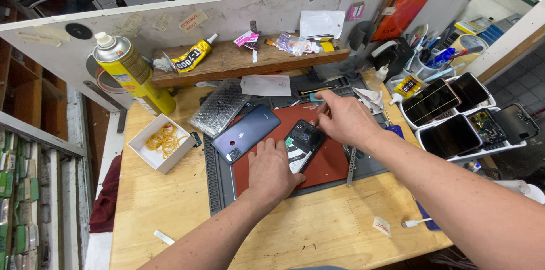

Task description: The person disassembles a smartphone, applies adhesive to the internal frame, and reassembles the device. They then secure the phone with multiple rubber bands and wipe the exterior with a cloth.

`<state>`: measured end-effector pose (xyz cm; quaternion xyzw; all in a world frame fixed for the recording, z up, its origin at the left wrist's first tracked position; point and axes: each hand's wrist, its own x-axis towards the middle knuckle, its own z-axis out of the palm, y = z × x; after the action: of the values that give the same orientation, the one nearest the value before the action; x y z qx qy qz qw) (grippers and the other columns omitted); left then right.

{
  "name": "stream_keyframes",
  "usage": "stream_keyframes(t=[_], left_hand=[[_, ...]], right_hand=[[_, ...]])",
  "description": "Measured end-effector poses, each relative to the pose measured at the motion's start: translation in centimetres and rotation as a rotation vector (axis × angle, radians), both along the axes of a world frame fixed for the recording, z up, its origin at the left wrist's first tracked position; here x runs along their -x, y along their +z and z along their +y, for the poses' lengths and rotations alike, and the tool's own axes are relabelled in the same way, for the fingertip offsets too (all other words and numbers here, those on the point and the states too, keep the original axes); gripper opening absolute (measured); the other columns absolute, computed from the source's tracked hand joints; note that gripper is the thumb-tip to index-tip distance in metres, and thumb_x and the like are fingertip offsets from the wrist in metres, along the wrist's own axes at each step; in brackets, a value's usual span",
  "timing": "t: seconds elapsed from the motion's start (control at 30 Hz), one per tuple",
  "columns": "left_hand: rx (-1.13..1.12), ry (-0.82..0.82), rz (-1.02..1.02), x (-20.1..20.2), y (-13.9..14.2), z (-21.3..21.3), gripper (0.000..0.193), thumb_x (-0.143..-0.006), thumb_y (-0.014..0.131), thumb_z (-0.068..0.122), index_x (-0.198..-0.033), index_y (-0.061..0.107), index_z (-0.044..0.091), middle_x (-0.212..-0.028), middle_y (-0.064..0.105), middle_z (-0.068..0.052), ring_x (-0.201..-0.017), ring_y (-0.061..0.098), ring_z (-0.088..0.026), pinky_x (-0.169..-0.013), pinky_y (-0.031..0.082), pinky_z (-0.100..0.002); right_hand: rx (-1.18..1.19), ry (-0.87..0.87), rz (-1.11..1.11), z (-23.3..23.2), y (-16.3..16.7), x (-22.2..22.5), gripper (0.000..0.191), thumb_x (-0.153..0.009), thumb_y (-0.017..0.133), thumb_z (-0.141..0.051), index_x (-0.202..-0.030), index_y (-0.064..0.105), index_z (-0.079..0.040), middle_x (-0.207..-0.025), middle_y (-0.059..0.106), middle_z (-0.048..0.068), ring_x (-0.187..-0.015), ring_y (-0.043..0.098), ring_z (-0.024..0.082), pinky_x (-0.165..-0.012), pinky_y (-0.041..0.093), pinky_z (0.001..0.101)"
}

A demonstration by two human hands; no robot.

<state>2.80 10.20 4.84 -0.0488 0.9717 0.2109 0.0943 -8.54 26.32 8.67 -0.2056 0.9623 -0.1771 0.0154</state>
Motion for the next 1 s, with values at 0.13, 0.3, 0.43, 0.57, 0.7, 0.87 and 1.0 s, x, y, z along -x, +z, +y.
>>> stream_keyframes(t=[0.13, 0.3, 0.43, 0.57, 0.7, 0.87, 1.0], left_hand=[[-0.006, -0.015, 0.018, -0.1, 0.04, 0.02, 0.076, -0.068, 0.094, 0.038, -0.124, 0.059, -0.001, -0.12, 0.057, -0.013, -0.121, 0.049, -0.029, -0.101, 0.041, -0.047], [-0.01, -0.019, -0.003, -0.18, 0.1, 0.03, 0.079, -0.068, 0.093, 0.039, -0.126, 0.057, -0.001, -0.12, 0.057, -0.013, -0.121, 0.049, -0.028, -0.102, 0.04, -0.047], [-0.003, -0.012, -0.005, -0.27, 0.12, 0.04, 0.077, -0.069, 0.093, 0.038, -0.125, 0.058, -0.001, -0.121, 0.056, -0.013, -0.122, 0.049, -0.028, -0.103, 0.04, -0.047], [0.001, -0.012, -0.003, -0.34, 0.15, 0.07, 0.076, -0.07, 0.093, 0.038, -0.125, 0.058, -0.001, -0.121, 0.056, -0.013, -0.122, 0.048, -0.028, -0.103, 0.04, -0.047], [0.0, -0.019, -0.008, -0.42, 0.27, 0.11, 0.075, -0.07, 0.092, 0.038, -0.125, 0.058, 0.0, -0.121, 0.056, -0.013, -0.122, 0.048, -0.028, -0.102, 0.04, -0.048], [0.003, -0.011, -0.015, -0.49, 0.34, 0.03, 0.075, -0.071, 0.093, 0.038, -0.125, 0.058, -0.001, -0.122, 0.056, -0.013, -0.123, 0.048, -0.028, -0.102, 0.041, -0.048], [0.0, -0.012, -0.021, -0.43, 0.04, 0.1, 0.074, -0.071, 0.092, 0.037, -0.124, 0.058, 0.0, -0.122, 0.056, -0.013, -0.123, 0.048, -0.028, -0.103, 0.041, -0.048]], right_hand=[[-0.025, -0.005, 0.015, -0.15, 0.22, -0.29, 0.039, -0.089, 0.065, -0.026, -0.126, 0.062, -0.013, -0.098, 0.078, 0.01, -0.094, 0.073, 0.033, -0.084, 0.056, 0.0472], [-0.132, -0.04, 0.027, -0.67, 0.67, -0.55, 0.036, -0.093, 0.066, -0.033, -0.122, 0.066, -0.012, -0.097, 0.077, 0.013, -0.094, 0.072, 0.034, -0.087, 0.056, 0.048], [-0.089, -0.018, 0.054, -0.6, 0.64, -0.42, 0.039, -0.089, 0.067, -0.03, -0.124, 0.066, -0.013, -0.097, 0.077, 0.014, -0.094, 0.072, 0.036, -0.086, 0.055, 0.0489], [-0.142, -0.055, 0.017, -0.25, 0.27, -0.24, 0.04, -0.093, 0.067, -0.038, -0.122, 0.067, -0.012, -0.098, 0.076, 0.015, -0.097, 0.071, 0.036, -0.088, 0.055, 0.0482], [0.002, 0.013, 0.016, 0.01, 0.08, -0.16, 0.039, -0.089, 0.063, -0.026, -0.123, 0.065, -0.009, -0.099, 0.078, 0.012, -0.097, 0.072, 0.034, -0.087, 0.055, 0.0467], [-0.025, -0.064, -0.061, 0.11, 0.0, -0.45, 0.044, -0.09, 0.068, -0.031, -0.127, 0.059, -0.009, -0.099, 0.076, 0.012, -0.097, 0.071, 0.034, -0.086, 0.054, 0.0466], [-0.024, -0.021, -0.001, -0.24, 0.14, -0.75, 0.031, -0.094, 0.063, -0.025, -0.122, 0.064, -0.011, -0.1, 0.078, 0.011, -0.097, 0.072, 0.034, -0.088, 0.055, 0.0454]])
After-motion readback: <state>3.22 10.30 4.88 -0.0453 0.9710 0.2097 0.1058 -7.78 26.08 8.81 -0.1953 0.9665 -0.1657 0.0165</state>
